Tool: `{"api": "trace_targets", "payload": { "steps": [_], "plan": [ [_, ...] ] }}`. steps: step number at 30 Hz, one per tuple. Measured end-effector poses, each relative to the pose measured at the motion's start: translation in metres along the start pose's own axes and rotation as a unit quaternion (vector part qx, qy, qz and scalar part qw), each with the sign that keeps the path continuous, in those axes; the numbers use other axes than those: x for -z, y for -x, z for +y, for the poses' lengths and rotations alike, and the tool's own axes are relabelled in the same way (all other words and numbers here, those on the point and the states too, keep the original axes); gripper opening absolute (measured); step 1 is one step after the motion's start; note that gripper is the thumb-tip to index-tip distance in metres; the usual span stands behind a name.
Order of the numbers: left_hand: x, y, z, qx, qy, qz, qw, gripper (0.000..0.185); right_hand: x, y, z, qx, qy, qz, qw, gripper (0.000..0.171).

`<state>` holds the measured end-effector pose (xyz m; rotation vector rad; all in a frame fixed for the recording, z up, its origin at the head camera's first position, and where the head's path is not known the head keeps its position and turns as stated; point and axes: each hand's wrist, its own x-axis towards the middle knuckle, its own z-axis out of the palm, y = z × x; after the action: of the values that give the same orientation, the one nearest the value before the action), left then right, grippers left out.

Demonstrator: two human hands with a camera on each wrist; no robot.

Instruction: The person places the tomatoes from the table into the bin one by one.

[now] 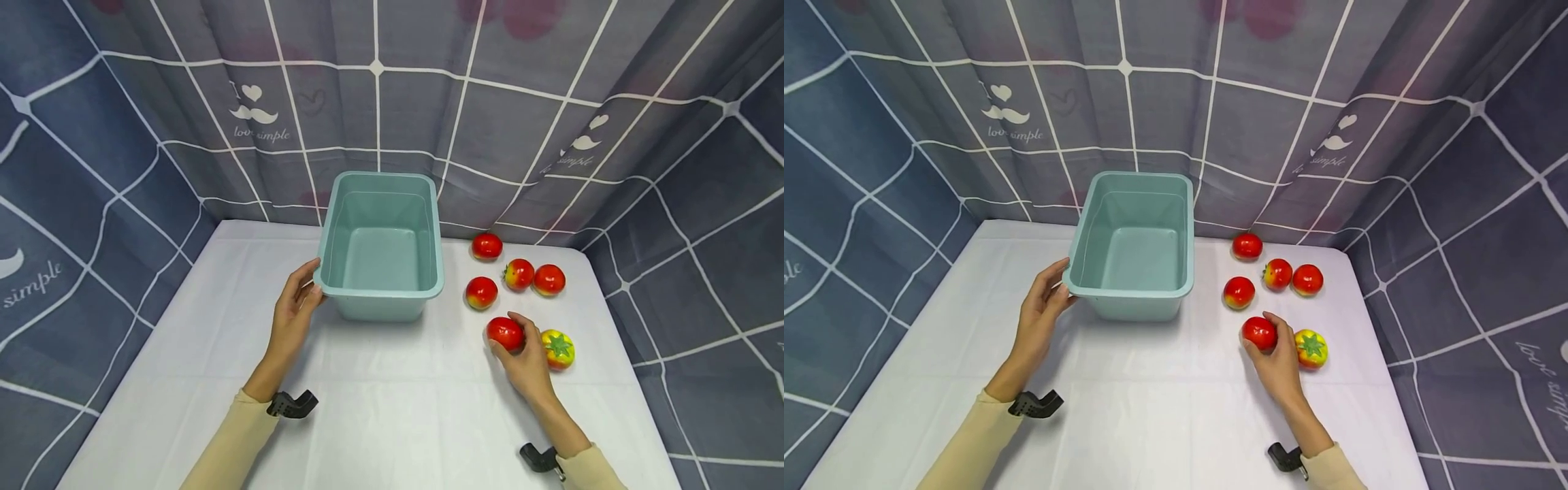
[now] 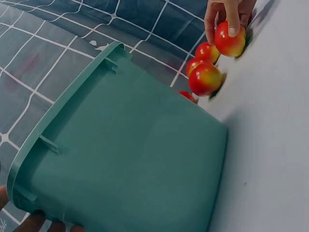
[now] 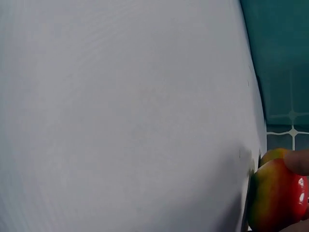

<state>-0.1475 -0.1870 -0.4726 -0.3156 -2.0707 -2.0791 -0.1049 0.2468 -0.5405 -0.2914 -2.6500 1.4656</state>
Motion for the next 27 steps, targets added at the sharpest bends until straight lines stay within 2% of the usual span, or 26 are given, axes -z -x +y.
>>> {"api": "trace_targets", "payload": {
  "steps": [7,12,21,27],
  "plan": [
    [-0.003,0.0,0.002,0.011,-0.039,0.011,0.9991,0.042,-0.001,0.0,0.0,-0.001,0.009,0.002,1.0,0.066],
    [-0.003,0.001,-0.001,0.008,-0.044,0.013,0.9989,0.042,-0.002,0.001,-0.004,-0.002,0.004,0.001,1.0,0.067],
    [-0.002,0.002,-0.002,0.003,-0.047,0.011,0.9988,0.042,0.001,0.003,-0.025,0.004,-0.008,0.002,1.0,0.07],
    [-0.002,0.004,-0.002,0.001,-0.051,0.012,0.9986,0.043,0.005,0.0,-0.046,0.027,-0.052,0.016,0.998,0.07]
  ]
}}
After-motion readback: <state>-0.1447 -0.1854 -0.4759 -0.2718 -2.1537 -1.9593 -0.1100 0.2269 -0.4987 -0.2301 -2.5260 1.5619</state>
